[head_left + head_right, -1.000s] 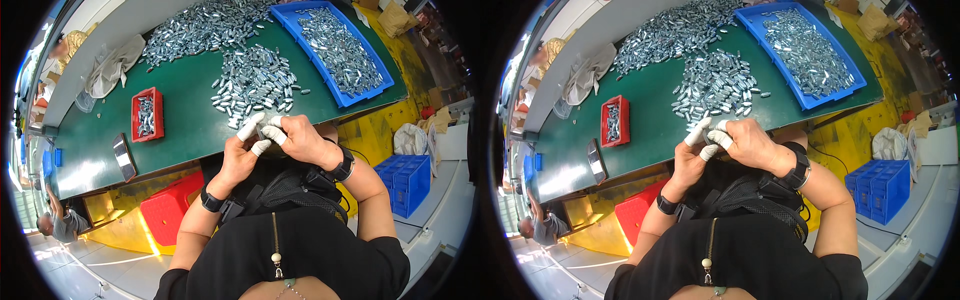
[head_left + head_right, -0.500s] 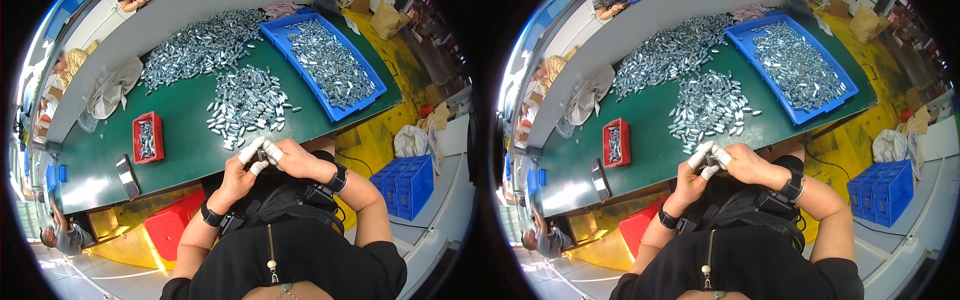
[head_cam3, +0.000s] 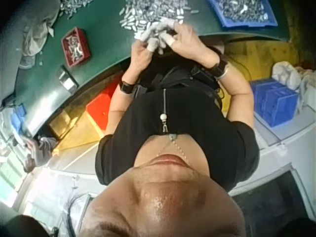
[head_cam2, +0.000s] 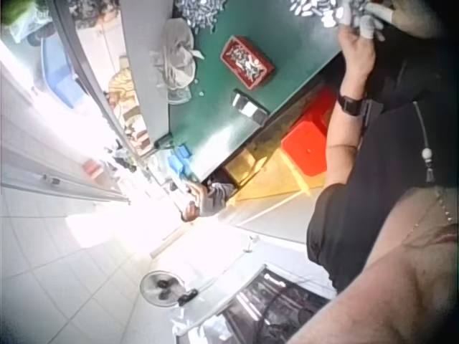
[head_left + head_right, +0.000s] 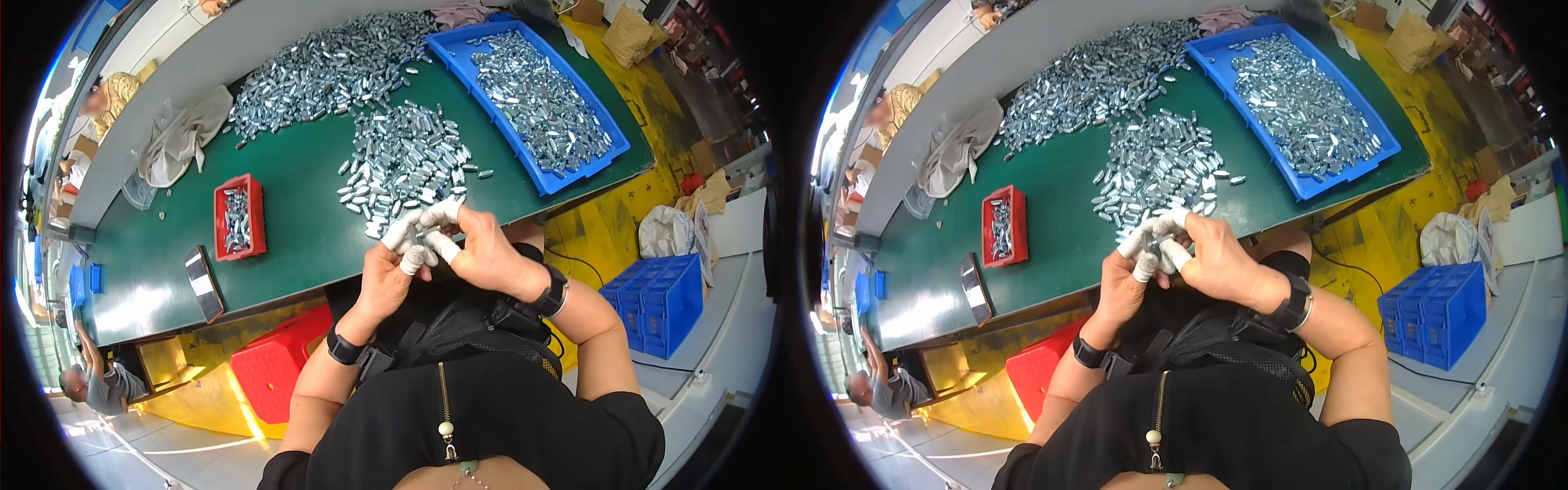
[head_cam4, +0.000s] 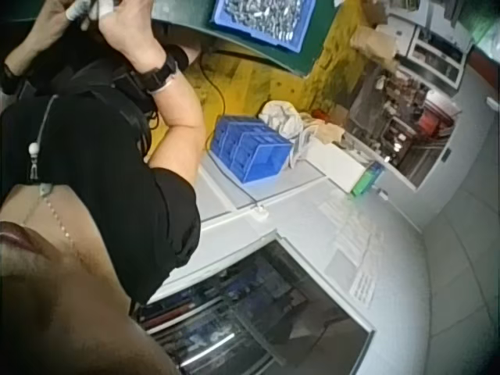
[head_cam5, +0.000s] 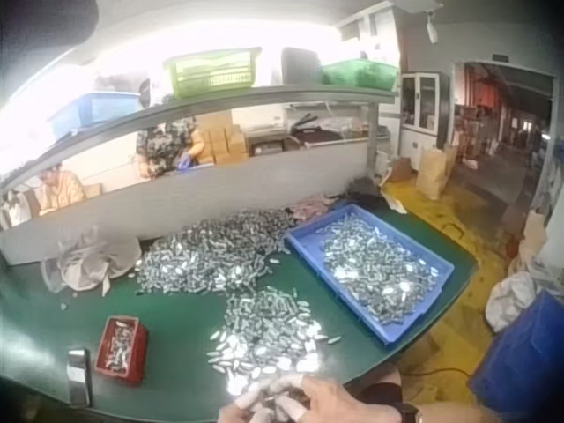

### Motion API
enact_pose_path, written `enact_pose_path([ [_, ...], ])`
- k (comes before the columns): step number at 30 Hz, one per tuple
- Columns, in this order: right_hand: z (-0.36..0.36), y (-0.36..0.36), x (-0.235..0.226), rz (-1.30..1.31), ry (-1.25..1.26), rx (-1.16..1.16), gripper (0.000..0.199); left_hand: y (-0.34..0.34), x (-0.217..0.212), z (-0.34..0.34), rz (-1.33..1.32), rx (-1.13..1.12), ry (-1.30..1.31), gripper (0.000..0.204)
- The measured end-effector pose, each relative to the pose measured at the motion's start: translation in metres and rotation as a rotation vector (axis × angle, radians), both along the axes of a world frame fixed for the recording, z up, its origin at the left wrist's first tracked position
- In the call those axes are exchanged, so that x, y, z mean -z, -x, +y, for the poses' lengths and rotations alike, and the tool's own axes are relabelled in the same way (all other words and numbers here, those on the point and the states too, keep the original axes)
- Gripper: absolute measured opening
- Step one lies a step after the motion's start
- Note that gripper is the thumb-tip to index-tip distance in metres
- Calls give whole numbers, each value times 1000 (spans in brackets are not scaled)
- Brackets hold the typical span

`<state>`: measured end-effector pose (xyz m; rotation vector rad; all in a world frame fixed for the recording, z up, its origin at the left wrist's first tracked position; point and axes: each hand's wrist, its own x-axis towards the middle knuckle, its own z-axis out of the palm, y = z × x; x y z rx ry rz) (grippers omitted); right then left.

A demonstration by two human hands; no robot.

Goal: Inspecting and sorting small metal components on a factory workbench.

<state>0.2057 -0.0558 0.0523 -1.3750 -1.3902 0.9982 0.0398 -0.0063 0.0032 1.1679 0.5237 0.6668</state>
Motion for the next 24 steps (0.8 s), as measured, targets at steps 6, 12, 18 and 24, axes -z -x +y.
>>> enact_pose_path([
  [6, 8, -3, -12, -215, 40, -120, 13, 1, -10, -2, -57, -59, -44, 54],
  [12, 11, 6, -3, -352, -385, -79, 11, 10, -10, 0, -149, -14, 73, 56],
  [18, 10, 7, -15, -216, -189, -65, 10, 6, -15, -6, -140, -71, -40, 57],
  [24, 9, -1, -6, -211, -118, -96, 13, 1, -11, -12, -129, -125, -80, 57],
])
